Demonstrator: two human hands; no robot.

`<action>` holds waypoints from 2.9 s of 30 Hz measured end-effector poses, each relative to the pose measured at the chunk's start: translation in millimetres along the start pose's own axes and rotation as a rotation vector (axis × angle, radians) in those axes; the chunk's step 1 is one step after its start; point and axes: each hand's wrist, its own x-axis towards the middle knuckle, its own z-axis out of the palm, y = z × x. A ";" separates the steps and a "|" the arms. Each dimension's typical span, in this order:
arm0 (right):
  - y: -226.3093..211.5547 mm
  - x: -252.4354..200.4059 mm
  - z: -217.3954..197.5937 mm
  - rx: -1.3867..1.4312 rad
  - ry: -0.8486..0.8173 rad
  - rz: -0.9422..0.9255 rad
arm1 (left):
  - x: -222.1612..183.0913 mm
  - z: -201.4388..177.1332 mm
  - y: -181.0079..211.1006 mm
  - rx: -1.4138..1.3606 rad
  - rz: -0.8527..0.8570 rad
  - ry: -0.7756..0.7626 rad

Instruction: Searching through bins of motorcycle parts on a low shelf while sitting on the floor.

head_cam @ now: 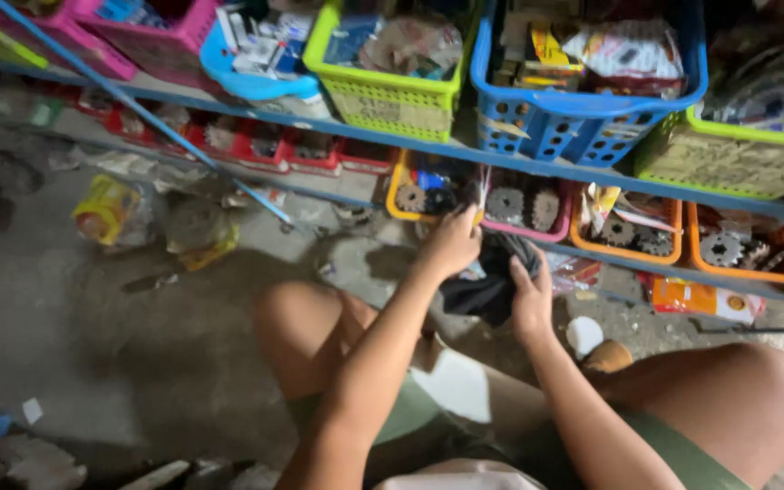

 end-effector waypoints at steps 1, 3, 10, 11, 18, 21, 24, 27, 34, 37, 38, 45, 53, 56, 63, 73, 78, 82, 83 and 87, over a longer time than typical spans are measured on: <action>-10.0 -3.7 -1.2 0.008 -0.012 -0.012 | -4.7 -6.0 8.3 0.008 0.003 0.017; -28.7 -13.9 5.5 -0.075 -0.057 0.023 | -19.4 -25.2 18.7 -0.217 0.059 0.093; -120.6 23.2 5.2 -0.309 -0.328 -0.047 | -40.3 -177.2 98.6 0.053 0.555 0.736; -139.8 30.4 10.3 -0.348 -0.390 -0.154 | -37.1 -197.8 107.3 0.150 0.554 0.804; -355.0 25.4 86.5 -1.106 -0.512 -0.304 | 18.8 -293.7 125.8 0.409 0.473 0.446; -391.0 32.2 108.6 -1.632 -0.421 -0.325 | 57.0 -299.2 109.9 0.450 0.512 0.325; -388.7 58.3 117.8 -1.799 -0.398 -0.395 | 74.4 -296.4 99.3 0.544 0.642 0.406; -397.9 66.3 130.7 -1.665 -0.385 -0.355 | 62.1 -303.9 118.3 0.512 0.630 0.404; -377.2 123.9 130.4 -1.505 -0.384 -0.496 | 74.4 -316.6 112.4 0.313 0.320 0.452; -365.8 142.5 135.8 -1.491 -0.389 -0.540 | 82.5 -318.6 101.8 0.122 0.313 0.439; -364.6 144.7 139.7 -1.416 -0.396 -0.648 | 82.1 -320.7 101.5 0.130 0.345 0.403; -344.2 166.8 142.7 -1.025 -0.608 -0.858 | 83.2 -327.6 125.7 0.099 0.545 0.244; -337.2 164.9 134.8 -0.888 -0.348 -1.019 | 136.7 -325.3 94.2 0.219 0.227 0.275; -340.9 160.3 136.1 -0.829 -0.273 -1.027 | 146.5 -321.7 85.8 0.436 0.107 0.180; -341.2 154.4 136.5 -0.718 -0.214 -1.018 | 162.0 -313.9 68.9 0.496 0.021 0.367; -326.5 176.6 139.9 -0.922 -0.207 -0.661 | 150.6 -281.7 115.3 -0.064 0.400 0.787; -313.3 200.2 113.8 -0.216 -0.436 -0.597 | 123.0 -289.3 140.2 -0.349 0.361 0.470; -335.4 171.1 115.8 -0.201 -0.394 -0.500 | 115.5 -290.1 127.4 -0.730 0.338 0.184; -337.5 168.6 116.4 -0.229 -0.390 -0.458 | 107.7 -294.9 126.7 -0.719 0.301 0.129; -343.7 150.4 118.5 -0.216 -0.456 -0.443 | 132.2 -291.6 71.2 -0.802 0.290 0.054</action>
